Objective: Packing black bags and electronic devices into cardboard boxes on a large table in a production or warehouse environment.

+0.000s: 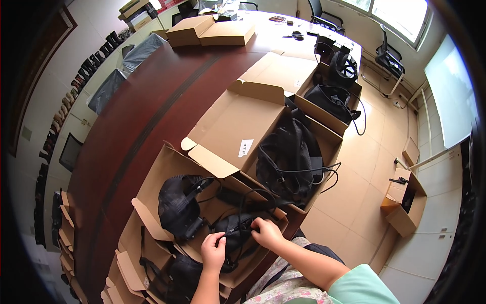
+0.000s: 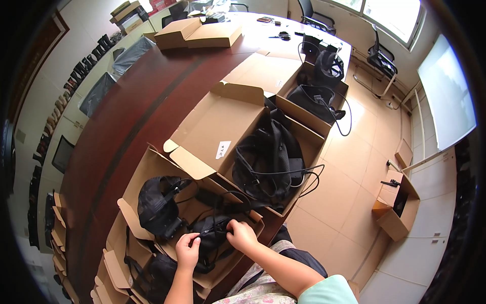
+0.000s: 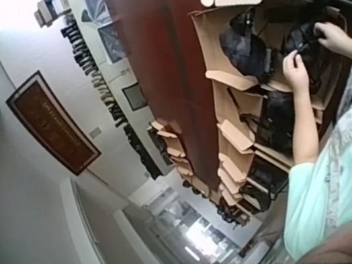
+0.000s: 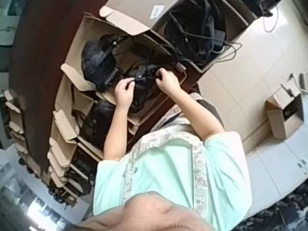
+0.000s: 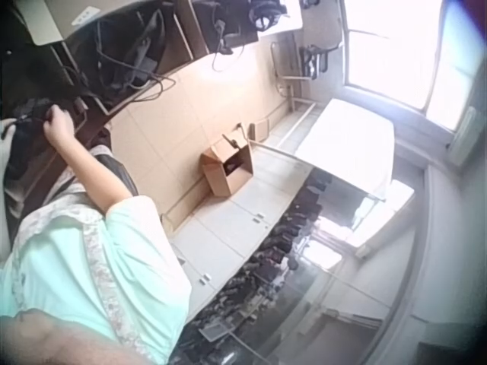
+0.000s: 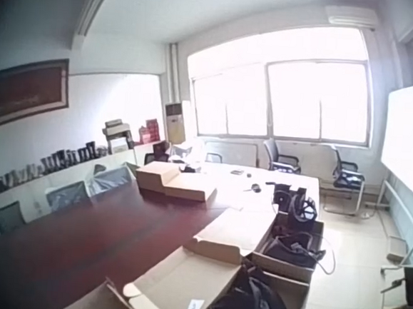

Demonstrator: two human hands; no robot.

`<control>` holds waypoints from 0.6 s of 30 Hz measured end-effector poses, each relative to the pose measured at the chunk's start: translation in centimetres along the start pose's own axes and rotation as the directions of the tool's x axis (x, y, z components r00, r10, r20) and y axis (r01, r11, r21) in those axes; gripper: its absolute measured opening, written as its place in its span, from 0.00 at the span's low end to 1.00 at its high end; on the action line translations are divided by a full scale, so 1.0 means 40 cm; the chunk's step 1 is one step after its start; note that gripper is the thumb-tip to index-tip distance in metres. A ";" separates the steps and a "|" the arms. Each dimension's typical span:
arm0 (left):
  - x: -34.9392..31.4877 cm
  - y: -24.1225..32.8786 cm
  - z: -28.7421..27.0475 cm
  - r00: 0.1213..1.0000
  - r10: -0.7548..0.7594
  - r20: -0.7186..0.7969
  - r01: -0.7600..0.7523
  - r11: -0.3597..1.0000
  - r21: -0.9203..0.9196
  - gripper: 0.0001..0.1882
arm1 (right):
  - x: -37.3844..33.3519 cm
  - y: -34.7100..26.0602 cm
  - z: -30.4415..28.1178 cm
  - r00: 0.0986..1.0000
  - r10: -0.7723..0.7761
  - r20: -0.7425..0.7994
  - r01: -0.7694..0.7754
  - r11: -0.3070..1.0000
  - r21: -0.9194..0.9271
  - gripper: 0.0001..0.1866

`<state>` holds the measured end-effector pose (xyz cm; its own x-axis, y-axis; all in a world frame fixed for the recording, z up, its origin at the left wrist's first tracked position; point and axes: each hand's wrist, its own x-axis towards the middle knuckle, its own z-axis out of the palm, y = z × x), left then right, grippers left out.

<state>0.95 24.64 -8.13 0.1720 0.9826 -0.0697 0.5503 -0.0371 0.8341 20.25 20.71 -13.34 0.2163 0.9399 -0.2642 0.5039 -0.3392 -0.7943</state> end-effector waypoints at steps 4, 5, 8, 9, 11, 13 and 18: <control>0.001 -0.010 0.004 0.998 0.054 0.010 -0.054 0.998 -0.014 0.07 | 0.016 0.001 0.004 0.973 0.062 0.223 -0.053 0.997 -0.047 0.15; 0.002 -0.013 0.002 0.998 0.061 0.017 -0.061 0.998 -0.009 0.07 | 0.023 0.000 0.003 0.973 0.062 0.224 -0.053 0.998 -0.047 0.15; 0.002 -0.012 -0.001 0.999 0.041 0.034 -0.041 0.999 -0.005 0.07 | 0.038 -0.015 -0.018 0.965 -0.044 0.259 0.087 0.984 -0.158 0.17; 0.003 -0.011 -0.003 0.999 0.015 0.043 -0.014 1.000 -0.005 0.07 | 0.036 -0.025 -0.033 0.948 -0.012 0.319 0.058 0.989 -0.135 0.19; 0.006 -0.007 -0.004 0.998 0.039 0.041 -0.039 0.999 0.011 0.07 | 0.028 -0.026 -0.038 0.926 0.019 0.378 0.026 0.993 -0.114 0.21; 0.008 -0.008 -0.007 0.997 0.062 0.036 -0.063 0.998 0.028 0.07 | 0.015 -0.018 -0.019 0.956 -0.011 0.292 0.010 1.000 0.005 0.23; 0.007 -0.001 -0.022 0.994 0.037 0.098 -0.040 0.999 0.026 0.07 | -0.008 -0.020 -0.004 0.979 0.033 0.200 -0.091 0.952 0.291 0.18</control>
<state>0.27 25.07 -7.71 0.2715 0.9580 -0.0921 0.5642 -0.0809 0.8217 19.93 20.66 -12.53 0.0607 0.9171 -0.3941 0.2168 -0.3975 -0.8916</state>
